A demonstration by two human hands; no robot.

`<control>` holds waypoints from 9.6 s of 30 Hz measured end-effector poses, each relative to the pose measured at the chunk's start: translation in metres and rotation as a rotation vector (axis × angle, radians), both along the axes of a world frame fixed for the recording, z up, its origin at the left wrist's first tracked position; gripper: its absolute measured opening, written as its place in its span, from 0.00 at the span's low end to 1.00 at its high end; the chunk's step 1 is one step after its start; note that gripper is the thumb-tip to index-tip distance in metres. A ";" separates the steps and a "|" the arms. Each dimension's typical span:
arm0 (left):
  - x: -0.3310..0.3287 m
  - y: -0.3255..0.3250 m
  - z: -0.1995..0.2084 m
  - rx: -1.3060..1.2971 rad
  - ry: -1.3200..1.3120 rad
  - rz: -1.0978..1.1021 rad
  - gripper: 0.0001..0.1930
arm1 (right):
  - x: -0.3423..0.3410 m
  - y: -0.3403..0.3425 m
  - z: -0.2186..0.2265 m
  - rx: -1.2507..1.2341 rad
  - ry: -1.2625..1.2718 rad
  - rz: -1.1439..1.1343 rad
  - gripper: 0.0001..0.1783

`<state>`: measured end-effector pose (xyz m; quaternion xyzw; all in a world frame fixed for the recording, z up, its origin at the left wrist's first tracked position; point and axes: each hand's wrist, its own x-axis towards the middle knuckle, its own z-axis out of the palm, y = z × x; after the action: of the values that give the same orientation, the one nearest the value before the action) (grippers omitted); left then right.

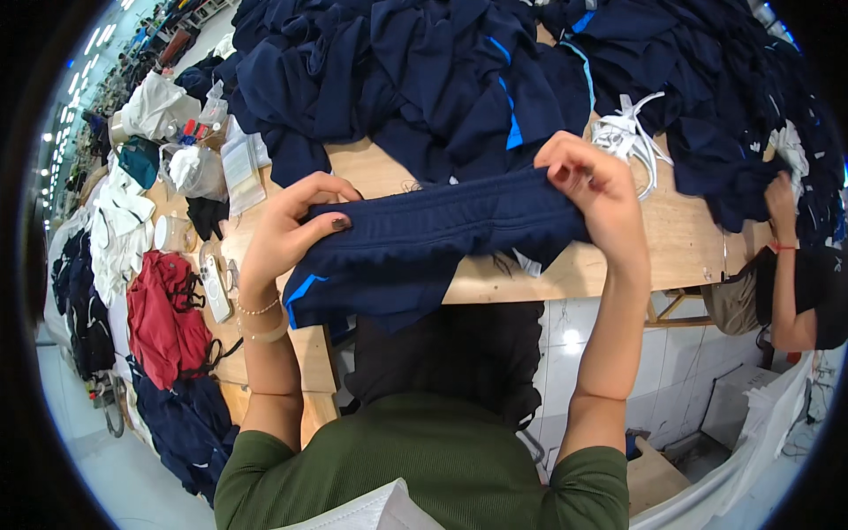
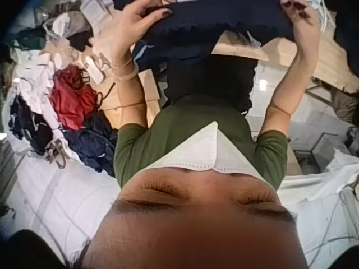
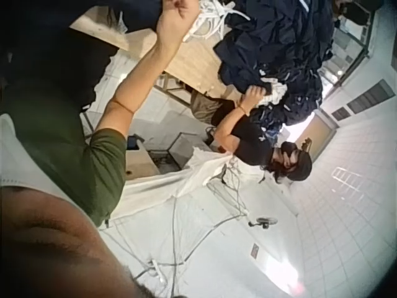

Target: Trimming excess threads from blue athletic pants using small thread snippers at a garment factory workbench.

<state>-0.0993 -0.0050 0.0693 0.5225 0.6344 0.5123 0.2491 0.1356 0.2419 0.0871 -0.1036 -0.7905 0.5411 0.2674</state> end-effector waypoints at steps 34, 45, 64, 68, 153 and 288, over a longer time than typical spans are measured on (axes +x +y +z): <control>0.028 0.028 -0.030 -0.423 -0.314 -0.231 0.15 | -0.064 -0.061 -0.045 -0.104 -0.144 0.083 0.02; 0.073 0.015 -0.039 -0.024 -0.815 0.044 0.07 | -0.095 -0.080 -0.097 -0.651 0.006 0.250 0.07; 0.078 0.013 -0.035 0.081 -1.018 0.104 0.10 | -0.021 -0.094 -0.031 0.367 0.019 -0.318 0.13; 0.076 0.011 -0.036 0.081 -0.990 0.091 0.10 | -0.024 -0.096 -0.031 0.412 0.016 -0.309 0.13; 0.038 0.035 -0.041 -0.007 -0.445 -0.165 0.12 | -0.105 -0.012 -0.095 -0.414 -0.263 0.310 0.12; 0.061 0.025 -0.037 -0.061 -0.264 -0.043 0.06 | -0.016 -0.083 -0.042 -0.672 0.387 -0.150 0.21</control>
<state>-0.0379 0.0204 0.0323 0.4560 0.6002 0.5516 0.3571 0.1191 0.1584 0.0446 -0.1392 -0.4948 0.7581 0.4014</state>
